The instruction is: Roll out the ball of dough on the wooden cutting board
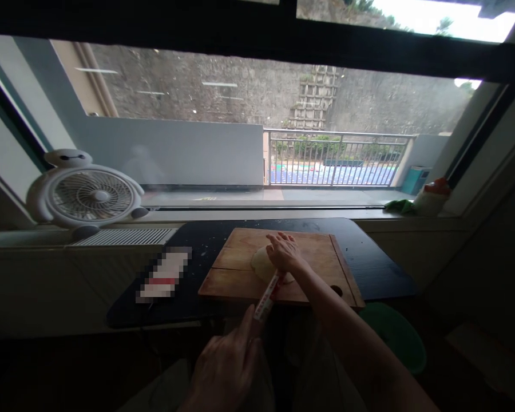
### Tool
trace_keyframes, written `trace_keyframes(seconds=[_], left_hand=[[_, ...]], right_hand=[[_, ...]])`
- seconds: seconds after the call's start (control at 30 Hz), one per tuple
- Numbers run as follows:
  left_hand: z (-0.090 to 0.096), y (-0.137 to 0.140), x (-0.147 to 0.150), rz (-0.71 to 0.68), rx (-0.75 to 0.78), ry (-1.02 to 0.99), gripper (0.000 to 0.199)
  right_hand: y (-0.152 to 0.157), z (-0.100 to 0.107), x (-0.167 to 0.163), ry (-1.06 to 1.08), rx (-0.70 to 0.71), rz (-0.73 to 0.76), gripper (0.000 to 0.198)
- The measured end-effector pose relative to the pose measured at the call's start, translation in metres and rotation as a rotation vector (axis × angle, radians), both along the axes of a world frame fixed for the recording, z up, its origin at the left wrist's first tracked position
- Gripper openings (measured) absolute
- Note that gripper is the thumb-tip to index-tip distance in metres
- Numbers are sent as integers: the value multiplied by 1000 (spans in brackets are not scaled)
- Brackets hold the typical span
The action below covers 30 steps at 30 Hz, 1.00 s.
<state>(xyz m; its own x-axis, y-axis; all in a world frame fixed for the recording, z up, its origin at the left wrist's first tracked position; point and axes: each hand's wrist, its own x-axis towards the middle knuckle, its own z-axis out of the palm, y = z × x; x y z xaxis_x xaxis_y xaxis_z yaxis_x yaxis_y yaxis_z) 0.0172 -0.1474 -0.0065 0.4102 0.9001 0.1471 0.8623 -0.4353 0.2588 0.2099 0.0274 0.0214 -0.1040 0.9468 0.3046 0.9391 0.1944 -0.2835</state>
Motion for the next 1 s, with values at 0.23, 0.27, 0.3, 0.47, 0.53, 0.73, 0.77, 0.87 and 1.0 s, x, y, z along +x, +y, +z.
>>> trace_keyframes(seconds=[0.23,0.27,0.3,0.47,0.53,0.73,0.77,0.87,1.0], left_hand=[[-3,-24,24,-137,-20,-18,56],[-1,-27,26,-143,-31,-9,56],[0,-28,28,-147,-38,-4,56],[1,-23,19,-155,-50,-48,59],[-1,-19,12,-156,-51,-66,61],[-3,-17,10,-137,-48,-70,66],[-3,-19,13,-134,-59,-51,67],[-5,-26,28,-150,-86,16,71],[-3,-32,43,-218,-121,30,75]], right_hand=[[-52,-21,68,62,-108,-32,44],[-56,-23,73,59,-116,-52,45],[-57,-24,74,52,-123,-72,46],[-28,-15,40,44,-115,-114,49],[-12,-9,23,50,-92,-118,48],[-4,-5,18,56,-92,-137,50],[-10,-8,26,56,-101,-148,49],[-36,-16,57,55,-140,-182,47],[-61,-21,88,44,-151,-214,48]])
